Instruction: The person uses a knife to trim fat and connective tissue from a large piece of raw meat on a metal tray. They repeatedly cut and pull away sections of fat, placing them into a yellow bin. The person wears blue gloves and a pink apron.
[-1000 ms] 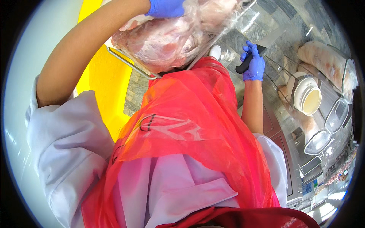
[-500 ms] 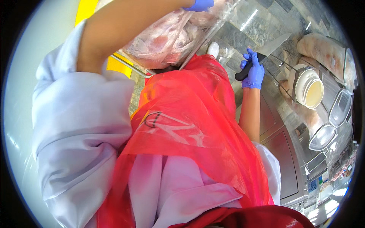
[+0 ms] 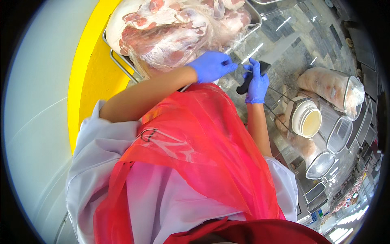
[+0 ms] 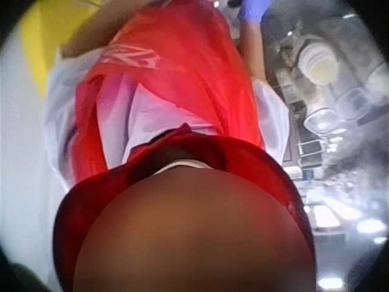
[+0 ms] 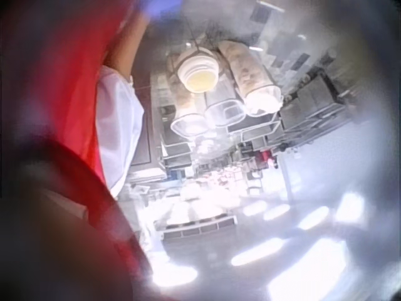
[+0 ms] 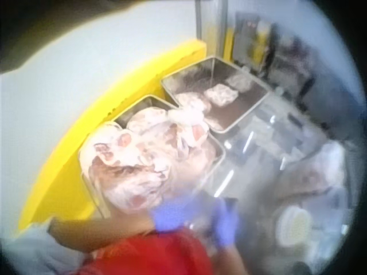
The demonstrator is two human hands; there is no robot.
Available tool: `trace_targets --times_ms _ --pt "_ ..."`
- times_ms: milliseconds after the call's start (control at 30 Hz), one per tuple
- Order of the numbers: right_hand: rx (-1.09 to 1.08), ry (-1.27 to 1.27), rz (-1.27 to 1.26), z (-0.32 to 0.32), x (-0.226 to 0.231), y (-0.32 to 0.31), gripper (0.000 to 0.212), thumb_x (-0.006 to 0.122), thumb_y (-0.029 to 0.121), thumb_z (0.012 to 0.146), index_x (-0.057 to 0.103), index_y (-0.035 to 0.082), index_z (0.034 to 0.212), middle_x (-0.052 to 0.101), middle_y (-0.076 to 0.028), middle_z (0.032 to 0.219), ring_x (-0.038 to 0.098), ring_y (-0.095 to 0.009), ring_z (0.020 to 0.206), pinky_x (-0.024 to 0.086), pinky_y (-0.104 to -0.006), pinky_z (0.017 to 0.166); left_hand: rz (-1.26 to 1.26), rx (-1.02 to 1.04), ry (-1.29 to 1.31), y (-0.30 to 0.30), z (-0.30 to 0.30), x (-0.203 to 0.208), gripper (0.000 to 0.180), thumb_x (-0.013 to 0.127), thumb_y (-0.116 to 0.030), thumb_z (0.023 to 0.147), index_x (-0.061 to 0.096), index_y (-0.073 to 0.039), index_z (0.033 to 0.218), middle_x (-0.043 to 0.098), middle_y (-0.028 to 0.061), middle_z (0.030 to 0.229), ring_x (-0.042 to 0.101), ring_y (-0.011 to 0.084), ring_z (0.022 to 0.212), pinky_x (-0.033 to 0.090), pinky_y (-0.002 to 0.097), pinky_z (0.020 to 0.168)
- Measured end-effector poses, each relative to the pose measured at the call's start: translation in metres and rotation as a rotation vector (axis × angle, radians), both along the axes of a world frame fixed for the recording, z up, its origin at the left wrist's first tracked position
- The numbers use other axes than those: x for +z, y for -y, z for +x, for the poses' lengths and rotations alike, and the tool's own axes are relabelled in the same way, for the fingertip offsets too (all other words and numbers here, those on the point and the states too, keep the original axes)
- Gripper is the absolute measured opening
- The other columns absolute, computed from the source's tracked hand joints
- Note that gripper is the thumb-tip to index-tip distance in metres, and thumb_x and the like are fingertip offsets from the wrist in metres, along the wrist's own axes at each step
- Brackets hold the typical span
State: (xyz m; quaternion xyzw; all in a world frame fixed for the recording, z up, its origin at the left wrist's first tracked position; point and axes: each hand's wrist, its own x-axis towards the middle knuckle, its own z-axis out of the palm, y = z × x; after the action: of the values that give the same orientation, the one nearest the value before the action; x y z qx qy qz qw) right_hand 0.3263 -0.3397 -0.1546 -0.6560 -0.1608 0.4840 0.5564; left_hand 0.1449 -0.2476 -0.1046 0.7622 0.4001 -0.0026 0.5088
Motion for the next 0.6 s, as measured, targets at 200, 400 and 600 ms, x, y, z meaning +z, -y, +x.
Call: trace_targets --times_ms 200,400,600 --pt "0.236 0.024 0.246 -0.086 0.082 -0.059 0.053 0.041 0.045 0.111 0.063 0.004 0.136 0.067 -0.011 0.123 0.061 -0.018 0.098 0.051 -0.0338 0.089 -0.027 0.233 0.139 0.04 -0.056 0.067 0.044 0.061 -0.035 0.102 0.057 -0.002 0.131 0.069 0.0231 0.112 0.068 0.0373 0.102 0.052 0.0449 0.091" --pt "0.443 0.066 0.326 -0.159 0.104 -0.065 0.049 0.049 0.043 0.11 0.065 0.003 0.131 0.068 -0.008 0.112 0.059 -0.014 0.098 0.05 -0.0315 0.09 0.232 0.597 0.346 0.055 -0.094 0.069 0.051 0.064 -0.016 0.097 0.045 -0.003 0.142 0.064 0.0239 0.125 0.065 0.035 0.115 0.05 0.0431 0.098" --pt "1.031 0.199 0.37 -0.151 0.09 -0.101 0.046 0.069 0.044 0.098 0.069 0.002 0.116 0.069 -0.01 0.093 0.063 -0.017 0.087 0.054 -0.0342 0.08 0.169 0.888 0.262 0.046 -0.141 0.072 0.044 0.066 -0.017 0.1 0.053 -0.002 0.139 0.066 0.0136 0.123 0.065 0.0234 0.107 0.05 0.0362 0.097"
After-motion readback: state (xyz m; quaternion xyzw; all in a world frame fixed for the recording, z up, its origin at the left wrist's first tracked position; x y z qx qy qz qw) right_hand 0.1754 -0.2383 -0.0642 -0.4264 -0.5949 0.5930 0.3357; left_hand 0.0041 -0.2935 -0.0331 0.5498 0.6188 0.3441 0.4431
